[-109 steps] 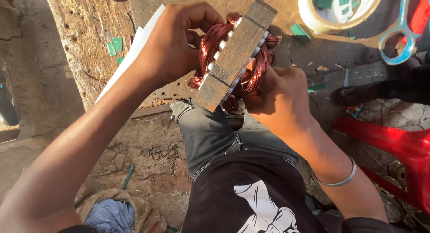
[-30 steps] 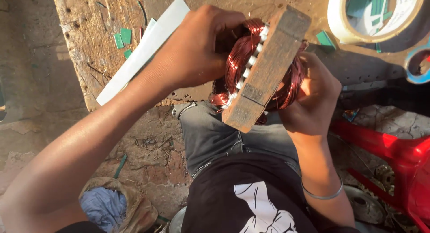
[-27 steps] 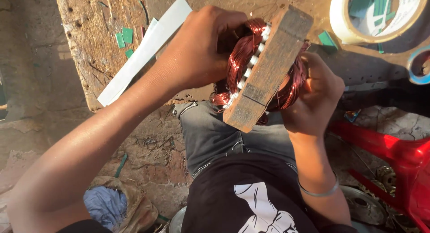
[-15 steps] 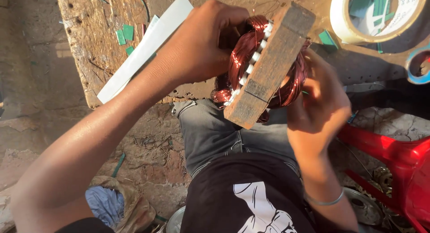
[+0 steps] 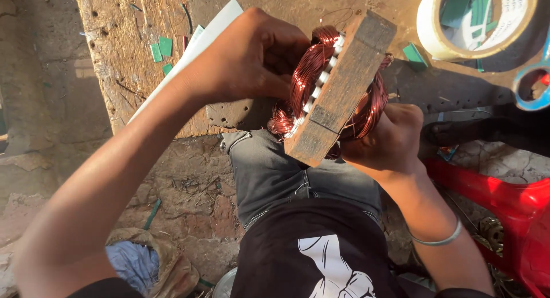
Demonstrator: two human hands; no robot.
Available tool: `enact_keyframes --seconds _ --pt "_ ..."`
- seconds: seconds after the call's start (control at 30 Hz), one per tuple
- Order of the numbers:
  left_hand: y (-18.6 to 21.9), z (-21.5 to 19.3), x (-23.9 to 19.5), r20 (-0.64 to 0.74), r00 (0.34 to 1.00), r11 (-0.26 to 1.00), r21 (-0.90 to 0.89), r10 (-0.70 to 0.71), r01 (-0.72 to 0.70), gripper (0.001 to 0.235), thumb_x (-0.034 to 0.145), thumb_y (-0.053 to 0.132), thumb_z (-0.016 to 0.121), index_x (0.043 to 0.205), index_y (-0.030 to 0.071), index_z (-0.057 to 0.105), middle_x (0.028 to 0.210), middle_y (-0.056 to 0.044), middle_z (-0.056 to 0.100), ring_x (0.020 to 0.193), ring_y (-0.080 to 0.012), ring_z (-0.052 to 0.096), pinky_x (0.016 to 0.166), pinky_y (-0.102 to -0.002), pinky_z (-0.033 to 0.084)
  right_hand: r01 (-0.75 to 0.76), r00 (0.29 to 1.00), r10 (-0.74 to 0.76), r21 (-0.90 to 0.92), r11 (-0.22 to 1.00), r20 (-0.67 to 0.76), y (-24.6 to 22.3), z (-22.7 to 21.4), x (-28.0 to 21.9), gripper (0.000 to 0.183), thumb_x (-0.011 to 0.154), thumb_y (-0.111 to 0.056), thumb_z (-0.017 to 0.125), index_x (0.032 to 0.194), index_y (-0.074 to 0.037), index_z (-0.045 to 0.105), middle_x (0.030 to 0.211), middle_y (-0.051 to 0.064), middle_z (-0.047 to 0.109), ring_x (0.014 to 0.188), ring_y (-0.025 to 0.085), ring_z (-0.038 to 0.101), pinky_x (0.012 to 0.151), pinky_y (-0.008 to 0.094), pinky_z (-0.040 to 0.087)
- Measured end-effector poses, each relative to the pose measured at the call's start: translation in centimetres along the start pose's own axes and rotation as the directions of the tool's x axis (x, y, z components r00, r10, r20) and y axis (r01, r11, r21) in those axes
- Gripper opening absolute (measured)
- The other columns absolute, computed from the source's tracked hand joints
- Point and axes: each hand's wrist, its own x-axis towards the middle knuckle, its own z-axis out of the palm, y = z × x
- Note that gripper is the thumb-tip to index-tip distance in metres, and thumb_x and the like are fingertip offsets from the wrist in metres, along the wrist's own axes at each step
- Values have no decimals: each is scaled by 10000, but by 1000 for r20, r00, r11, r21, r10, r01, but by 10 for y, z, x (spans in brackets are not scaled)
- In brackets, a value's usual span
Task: Rewinding or repairing a copper-wire coil for an electric fan motor.
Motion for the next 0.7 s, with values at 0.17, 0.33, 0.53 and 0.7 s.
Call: enact_keyframes --seconds 0.17,0.33,0.53,0.7 --pt "4 13 -4 -127 992 983 177 -26 48 304 844 42 841 1108 -27 706 962 -87 783 882 -84 738 783 -266 632 -10 999 6 95 995 44 12 0 -3 429 836 -70 807 1235 13 672 1166 200 728 814 253 750 729 328 591" --pt "3 9 -1 -127 990 980 195 67 -41 323 887 74 816 1176 -8 698 1004 -79 783 896 -121 764 814 -283 628 -16 996 8 85 996 91 -6 -5 17 512 722 -259 912 1111 -8 694 974 139 741 807 276 748 704 347 588" --pt "-3 16 -1 -208 978 925 377 35 47 219 922 92 796 1108 -4 734 948 -105 780 848 -158 789 751 -312 606 109 991 -106 -30 994 82 0 3 4 477 861 -289 958 1203 -72 707 1112 102 764 949 241 767 816 336 609" --pt "-3 1 2 -45 993 985 141 105 -98 274 923 67 795 1175 -18 729 1027 -86 794 921 -131 776 822 -292 641 -145 989 132 275 950 67 -1 6 -13 620 914 -360 920 1365 -60 619 1286 77 737 1070 169 774 942 277 596"
